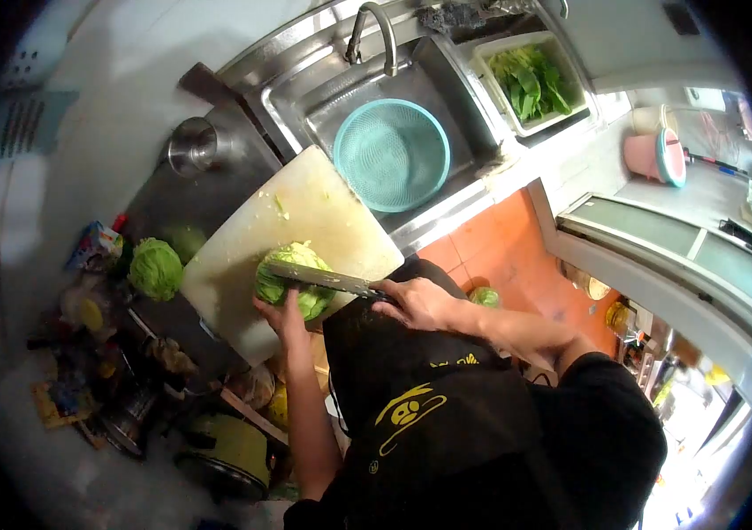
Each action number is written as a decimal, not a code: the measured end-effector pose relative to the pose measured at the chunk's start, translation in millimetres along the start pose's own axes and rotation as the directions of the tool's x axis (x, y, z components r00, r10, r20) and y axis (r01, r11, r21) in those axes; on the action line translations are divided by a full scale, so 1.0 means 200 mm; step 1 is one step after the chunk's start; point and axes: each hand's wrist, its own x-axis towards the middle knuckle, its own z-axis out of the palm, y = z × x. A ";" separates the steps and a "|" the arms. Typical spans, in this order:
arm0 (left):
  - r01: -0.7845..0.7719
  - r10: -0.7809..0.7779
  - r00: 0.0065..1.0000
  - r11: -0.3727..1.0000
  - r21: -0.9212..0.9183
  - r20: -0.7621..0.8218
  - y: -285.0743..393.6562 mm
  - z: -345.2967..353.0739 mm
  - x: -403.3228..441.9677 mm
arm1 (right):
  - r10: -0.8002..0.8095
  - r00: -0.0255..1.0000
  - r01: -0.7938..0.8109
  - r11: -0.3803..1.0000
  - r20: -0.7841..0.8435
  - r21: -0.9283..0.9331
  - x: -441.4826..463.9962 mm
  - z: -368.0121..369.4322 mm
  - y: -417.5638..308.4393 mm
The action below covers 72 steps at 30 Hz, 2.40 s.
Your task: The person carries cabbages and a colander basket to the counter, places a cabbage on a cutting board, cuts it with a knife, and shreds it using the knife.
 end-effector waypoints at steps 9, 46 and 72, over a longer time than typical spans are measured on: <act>-0.014 0.016 1.000 0.990 -0.138 0.016 0.01 -0.01 0.10 | 0.172 0.981 -0.174 0.985 0.093 0.007 0.11 0.00 -0.04; 0.514 -0.139 0.825 0.587 -0.626 0.548 -0.49 -0.75 0.28 | 0.239 0.971 -0.239 0.969 0.017 0.056 0.75 0.29 0.20; -0.427 0.410 0.904 0.865 0.263 0.119 -0.20 -0.60 0.30 | -0.269 0.944 0.327 0.703 0.190 -0.631 0.29 0.20 0.64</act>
